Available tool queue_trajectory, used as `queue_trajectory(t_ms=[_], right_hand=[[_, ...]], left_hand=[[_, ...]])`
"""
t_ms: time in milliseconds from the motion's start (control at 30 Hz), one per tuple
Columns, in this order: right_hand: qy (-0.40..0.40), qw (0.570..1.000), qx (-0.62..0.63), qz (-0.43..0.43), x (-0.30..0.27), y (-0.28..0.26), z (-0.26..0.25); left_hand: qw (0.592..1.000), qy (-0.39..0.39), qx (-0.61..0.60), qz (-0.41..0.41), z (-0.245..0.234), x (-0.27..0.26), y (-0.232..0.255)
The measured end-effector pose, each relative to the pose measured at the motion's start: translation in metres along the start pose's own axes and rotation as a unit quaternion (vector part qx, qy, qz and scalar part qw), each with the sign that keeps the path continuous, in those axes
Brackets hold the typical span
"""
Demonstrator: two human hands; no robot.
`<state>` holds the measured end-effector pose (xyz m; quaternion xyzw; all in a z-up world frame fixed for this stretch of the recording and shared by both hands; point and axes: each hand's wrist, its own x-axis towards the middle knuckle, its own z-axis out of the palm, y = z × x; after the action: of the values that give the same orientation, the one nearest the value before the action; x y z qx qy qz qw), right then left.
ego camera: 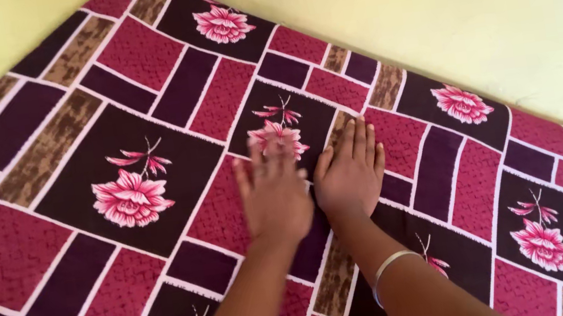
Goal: The person smooths and flattens a patterned bedsheet over a bed by hand, tucking the edges in and clearing items off the surface.
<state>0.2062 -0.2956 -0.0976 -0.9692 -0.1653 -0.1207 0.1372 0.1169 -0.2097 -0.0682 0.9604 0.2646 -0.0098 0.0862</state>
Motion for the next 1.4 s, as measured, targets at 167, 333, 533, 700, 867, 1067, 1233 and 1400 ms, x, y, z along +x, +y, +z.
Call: queue_trajectory(t_ms=[167,333,533,700,867,1067,1233,1400], right_hand=[[0.005,1.000,0.020,-0.014,0.001,0.008,0.005],[-0.010,0.999,0.008,-0.046,0.002,0.014,0.005],[-0.050,0.997,0.012,-0.061,-0.001,0.017,0.004],[-0.035,0.997,0.019,-0.061,-0.009,0.011,0.006],[-0.052,0.997,0.022,-0.051,-0.008,0.005,0.004],[-0.073,0.996,0.011,-0.051,-0.008,-0.009,-0.006],[-0.101,0.974,0.162,-0.119,-0.025,-0.110,-0.027],[-0.154,0.901,0.206,-0.351,-0.116,-0.248,-0.024]], left_hand=[[0.995,0.087,0.030,0.043,0.012,0.003,-0.030],[0.973,0.057,0.146,-0.167,-0.009,-0.057,-0.212],[0.945,0.195,0.071,-0.254,-0.019,-0.144,-0.310],[0.974,0.055,0.085,-0.204,0.002,-0.089,-0.202],[0.999,0.032,0.039,0.006,-0.002,-0.032,-0.035],[0.967,-0.186,-0.021,-0.171,-0.035,-0.064,-0.128],[0.974,0.107,0.044,-0.195,-0.030,-0.111,-0.241],[0.963,0.125,0.137,-0.194,-0.004,-0.115,-0.267]])
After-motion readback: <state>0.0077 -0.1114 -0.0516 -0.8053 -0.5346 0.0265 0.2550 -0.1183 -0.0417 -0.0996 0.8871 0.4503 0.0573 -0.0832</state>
